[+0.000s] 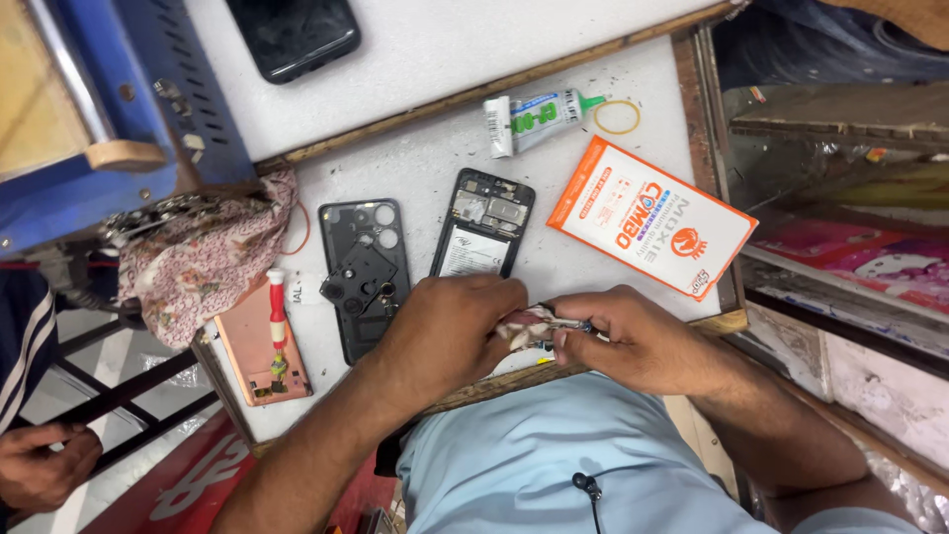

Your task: The person disassembles a smartphone, removes the motherboard, cleans it with a cloth, and reassembles the phone by placing the motherboard back and securing the back cover with a screwdriver.

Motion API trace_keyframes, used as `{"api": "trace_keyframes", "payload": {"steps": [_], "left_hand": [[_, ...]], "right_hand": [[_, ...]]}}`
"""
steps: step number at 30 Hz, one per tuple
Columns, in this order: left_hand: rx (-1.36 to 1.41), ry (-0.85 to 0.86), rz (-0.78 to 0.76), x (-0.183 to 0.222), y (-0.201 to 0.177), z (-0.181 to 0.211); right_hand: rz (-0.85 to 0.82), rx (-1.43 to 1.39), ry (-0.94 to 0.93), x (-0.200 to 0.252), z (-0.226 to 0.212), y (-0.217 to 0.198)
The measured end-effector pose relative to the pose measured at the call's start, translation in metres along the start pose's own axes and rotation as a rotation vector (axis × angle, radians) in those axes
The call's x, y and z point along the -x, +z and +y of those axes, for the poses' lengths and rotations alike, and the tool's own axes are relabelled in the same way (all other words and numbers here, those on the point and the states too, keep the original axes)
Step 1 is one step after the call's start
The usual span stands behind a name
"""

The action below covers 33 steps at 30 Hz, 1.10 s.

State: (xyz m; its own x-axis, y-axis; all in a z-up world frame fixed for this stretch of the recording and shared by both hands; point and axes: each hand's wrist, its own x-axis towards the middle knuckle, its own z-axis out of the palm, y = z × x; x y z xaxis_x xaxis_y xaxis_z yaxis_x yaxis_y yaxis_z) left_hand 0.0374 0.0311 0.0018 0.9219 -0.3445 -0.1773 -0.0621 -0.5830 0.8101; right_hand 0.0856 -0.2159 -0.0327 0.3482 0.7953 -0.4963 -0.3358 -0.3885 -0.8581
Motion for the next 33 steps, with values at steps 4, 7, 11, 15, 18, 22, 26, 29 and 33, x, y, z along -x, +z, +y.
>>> {"api": "trace_keyframes", "payload": {"steps": [4, 7, 11, 15, 18, 22, 26, 29, 33], "left_hand": [[0.087, 0.041, -0.026, -0.002, 0.000, -0.004], [0.031, -0.041, -0.030, 0.000, 0.007, -0.005], [0.108, -0.006, -0.030, 0.001, -0.005, -0.006], [0.070, -0.085, -0.060, 0.001, -0.001, -0.007], [0.037, -0.010, -0.019, 0.003, 0.003, -0.010], [0.196, -0.065, 0.094, 0.015, 0.008, -0.021], [0.366, -0.239, 0.363, 0.022, 0.034, -0.020], [0.490, -0.294, 0.468, 0.029, 0.060, -0.016], [0.719, -0.346, 0.529, 0.049, 0.060, -0.014]], "right_hand": [[-0.064, 0.140, 0.026, 0.000, -0.004, -0.009], [-0.109, 0.038, 0.091, -0.007, -0.006, -0.005], [-0.141, -0.036, 0.049, -0.011, -0.017, -0.007], [-0.126, 0.053, 0.147, -0.012, -0.014, -0.010], [-0.136, 0.123, 0.096, -0.015, -0.011, -0.012], [-0.114, -0.108, 0.016, -0.016, 0.004, -0.013], [0.291, -0.277, -0.090, -0.014, 0.025, 0.000], [0.430, -0.240, -0.134, -0.013, 0.039, 0.008], [0.430, -0.193, -0.162, -0.014, 0.041, 0.009]]}}
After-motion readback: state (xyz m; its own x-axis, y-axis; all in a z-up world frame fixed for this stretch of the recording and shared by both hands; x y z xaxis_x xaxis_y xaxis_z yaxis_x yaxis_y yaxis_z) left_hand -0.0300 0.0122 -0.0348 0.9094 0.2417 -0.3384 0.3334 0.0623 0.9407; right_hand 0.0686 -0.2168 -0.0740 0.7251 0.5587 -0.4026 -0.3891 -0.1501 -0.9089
